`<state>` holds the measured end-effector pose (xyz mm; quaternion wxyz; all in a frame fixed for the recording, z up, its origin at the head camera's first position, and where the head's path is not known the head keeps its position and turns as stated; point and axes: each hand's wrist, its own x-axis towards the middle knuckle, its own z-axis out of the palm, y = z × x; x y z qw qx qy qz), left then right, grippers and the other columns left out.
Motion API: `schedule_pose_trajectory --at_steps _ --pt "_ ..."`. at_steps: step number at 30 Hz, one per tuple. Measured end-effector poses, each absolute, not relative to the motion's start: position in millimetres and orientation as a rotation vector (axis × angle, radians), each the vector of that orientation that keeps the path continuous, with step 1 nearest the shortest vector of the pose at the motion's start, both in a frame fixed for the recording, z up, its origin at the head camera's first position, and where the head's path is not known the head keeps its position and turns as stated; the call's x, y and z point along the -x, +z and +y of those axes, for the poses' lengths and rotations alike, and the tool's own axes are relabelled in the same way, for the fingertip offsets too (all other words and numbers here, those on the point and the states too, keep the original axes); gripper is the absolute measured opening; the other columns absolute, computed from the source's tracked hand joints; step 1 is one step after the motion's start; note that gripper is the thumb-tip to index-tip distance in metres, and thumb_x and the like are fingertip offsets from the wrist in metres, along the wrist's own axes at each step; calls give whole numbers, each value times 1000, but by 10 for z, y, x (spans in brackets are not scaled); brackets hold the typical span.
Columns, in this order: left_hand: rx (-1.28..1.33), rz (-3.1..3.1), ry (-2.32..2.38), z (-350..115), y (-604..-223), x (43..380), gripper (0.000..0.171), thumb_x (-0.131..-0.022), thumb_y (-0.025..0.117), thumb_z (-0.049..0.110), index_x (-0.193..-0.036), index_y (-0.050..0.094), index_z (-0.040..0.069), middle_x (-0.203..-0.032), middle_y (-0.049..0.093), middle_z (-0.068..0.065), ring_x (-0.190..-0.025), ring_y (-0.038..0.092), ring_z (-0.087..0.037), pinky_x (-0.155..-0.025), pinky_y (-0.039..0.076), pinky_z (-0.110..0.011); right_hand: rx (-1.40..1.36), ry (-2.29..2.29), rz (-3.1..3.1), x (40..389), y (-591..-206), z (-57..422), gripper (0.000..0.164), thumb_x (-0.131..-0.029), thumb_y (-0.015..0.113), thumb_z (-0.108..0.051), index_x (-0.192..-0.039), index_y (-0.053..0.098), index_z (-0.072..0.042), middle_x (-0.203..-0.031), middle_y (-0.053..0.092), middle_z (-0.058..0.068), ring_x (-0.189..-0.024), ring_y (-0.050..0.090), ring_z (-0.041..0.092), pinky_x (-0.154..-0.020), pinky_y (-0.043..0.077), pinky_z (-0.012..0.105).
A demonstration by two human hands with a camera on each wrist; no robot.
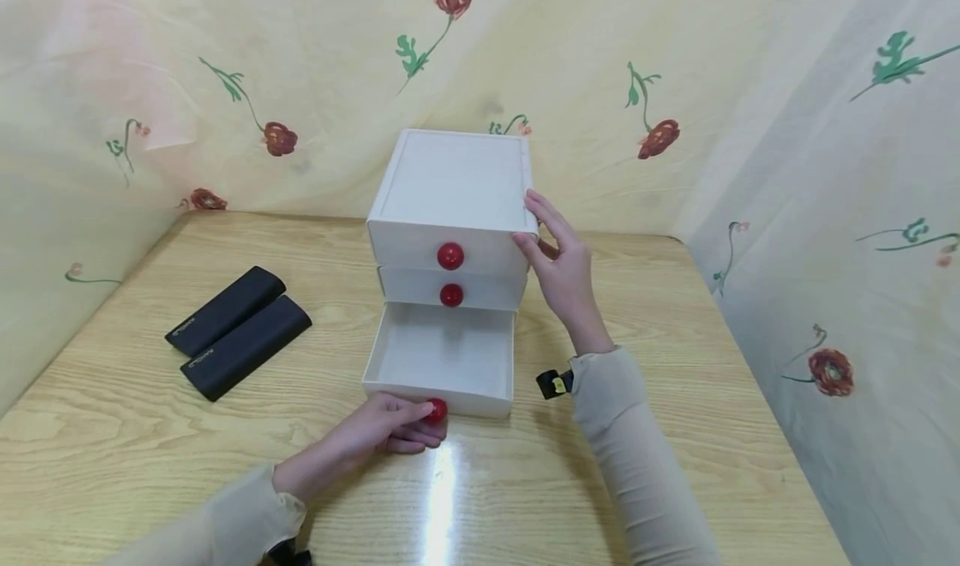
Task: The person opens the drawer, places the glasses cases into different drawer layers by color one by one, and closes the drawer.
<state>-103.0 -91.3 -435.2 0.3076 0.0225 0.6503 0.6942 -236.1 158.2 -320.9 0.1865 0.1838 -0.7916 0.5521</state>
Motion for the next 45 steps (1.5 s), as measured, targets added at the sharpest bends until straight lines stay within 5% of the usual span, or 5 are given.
schedule_pose_trajectory --at_steps 12,27,45 --pt "-20 1697 1845 -860 -4374 958 39 -98 57 25 -112 66 -10 -101 73 -20 -87 73 -16 -76 59 -24 -499 1556 -2238 2352 -3199 1590 44 -96 60 -17 -139 53 -14 -150 46 -3 -144 35 12 -100 49 30" --pt "-31 1703 1859 -854 -4381 887 40 -99 55 25 -113 65 -12 -102 72 -22 -87 73 -15 -77 59 -24 -518 1575 -2199 2375 -3229 1576 44 -96 60 -16 -139 54 -13 -150 47 -2 -143 36 12 -96 50 22" --pt "-20 1658 1834 -881 -4394 893 40 -98 57 25 -110 67 -11 -99 74 -18 -84 73 -14 -76 59 -24 -502 1546 -2224 2372 -3235 1562 44 -96 60 -17 -140 53 -15 -150 46 -4 -143 36 12 -99 49 31"
